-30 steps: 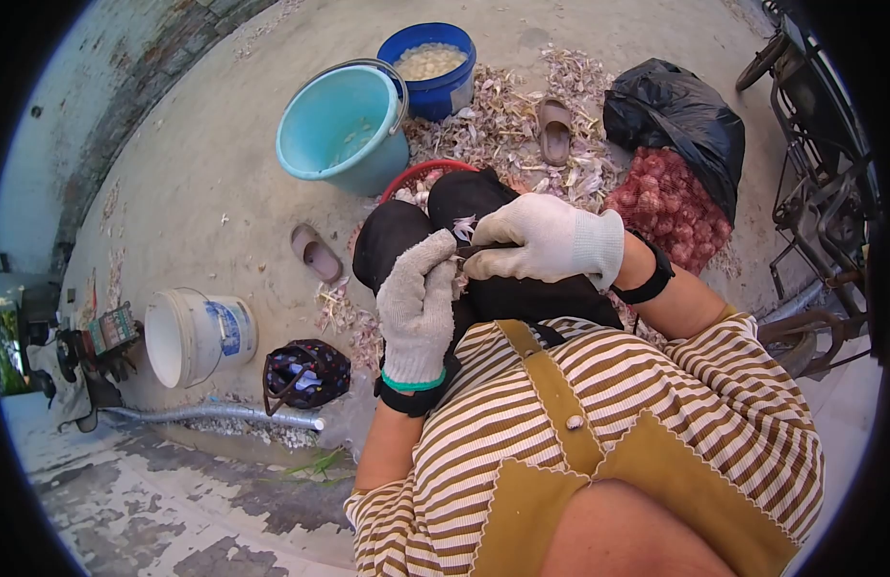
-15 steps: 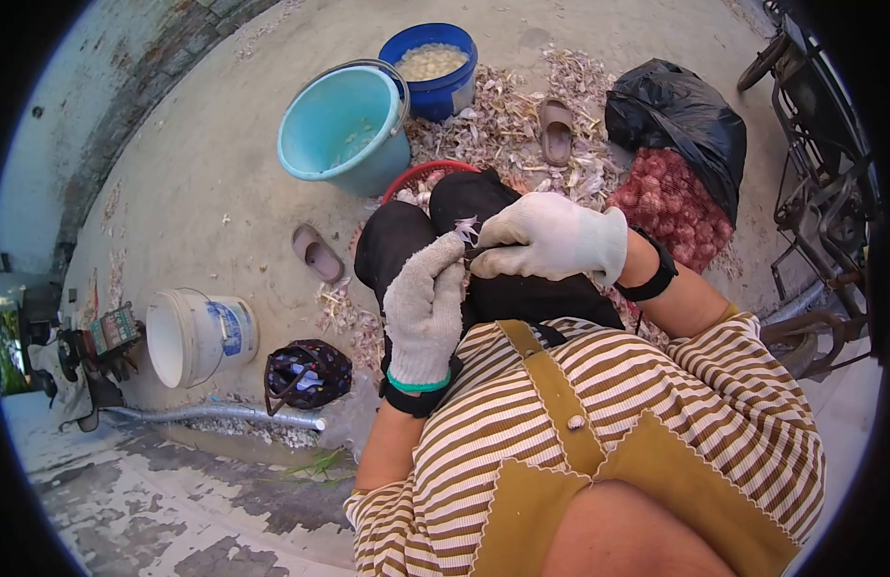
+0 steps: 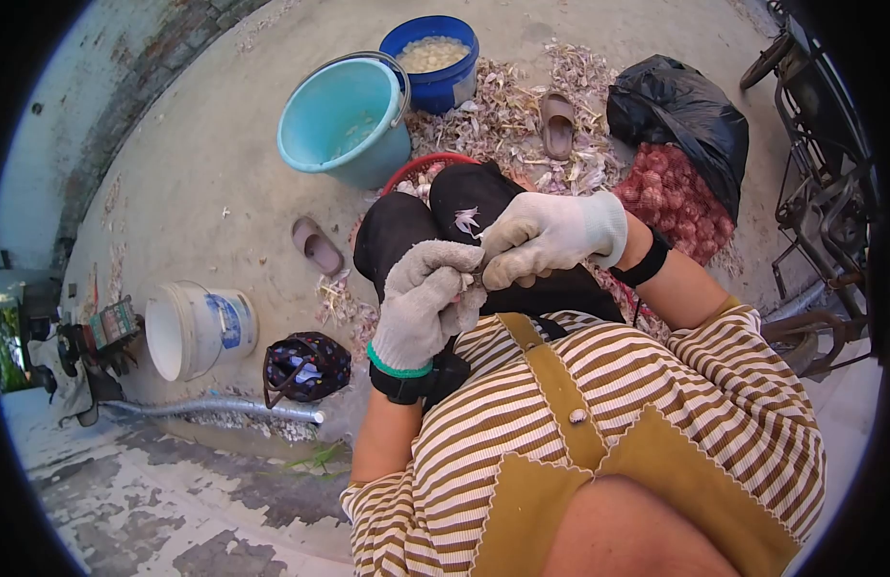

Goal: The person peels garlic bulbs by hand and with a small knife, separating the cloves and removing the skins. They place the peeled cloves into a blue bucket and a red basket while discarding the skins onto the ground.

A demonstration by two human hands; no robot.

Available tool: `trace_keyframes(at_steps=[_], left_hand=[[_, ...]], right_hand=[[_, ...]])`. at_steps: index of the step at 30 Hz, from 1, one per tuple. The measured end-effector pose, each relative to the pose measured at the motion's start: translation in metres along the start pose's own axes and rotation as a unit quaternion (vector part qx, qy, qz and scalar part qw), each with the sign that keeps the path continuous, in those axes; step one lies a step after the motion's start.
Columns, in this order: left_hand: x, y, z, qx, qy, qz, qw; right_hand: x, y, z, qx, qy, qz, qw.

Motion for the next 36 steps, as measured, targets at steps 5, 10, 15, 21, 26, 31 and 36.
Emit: trace_keyframes(at_steps=[5, 10, 15, 21, 26, 31, 36], left_hand=[[0.001, -0.006, 0.0, -0.012, 0.001, -0.019, 1.0], [-0.017, 0.01, 0.004, -0.114, -0.155, 0.296, 0.936], [-0.025, 0.004, 0.004, -0.131, -0.24, 0.386, 0.881], [-0.008, 0.015, 0.016, -0.172, -0.109, 0.018, 0.979], [-0.011, 0.013, 0.014, -0.156, -0.1, 0.1, 0.978], [-0.014, 0.009, 0.012, -0.135, -0.106, 0.226, 0.959], [-0.012, 0.011, 0.012, -0.098, -0.098, 0.259, 0.956]], right_hand=[[-0.008, 0.001, 0.007, -0.009, 0.032, 0.021, 0.999], [0.007, 0.016, 0.003, -0.226, 0.145, -0.251, 0.93], [0.016, -0.005, -0.002, -0.237, 0.172, -0.347, 0.891], [0.02, -0.022, -0.014, -0.195, 0.248, -0.274, 0.908], [0.01, 0.021, -0.015, -0.295, 0.109, -0.288, 0.904], [0.017, 0.021, -0.012, -0.282, 0.092, -0.332, 0.895], [0.016, 0.015, -0.004, -0.264, 0.108, -0.409, 0.867]])
Point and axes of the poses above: each hand's wrist, its own z-axis towards the middle knuckle, its own y-axis out of the back of the hand, x = y × z, the point moved 8 cm from there along z, towards the middle knuckle, and after that the axes turned 11 degrees about -y, right-handed, at the moved point
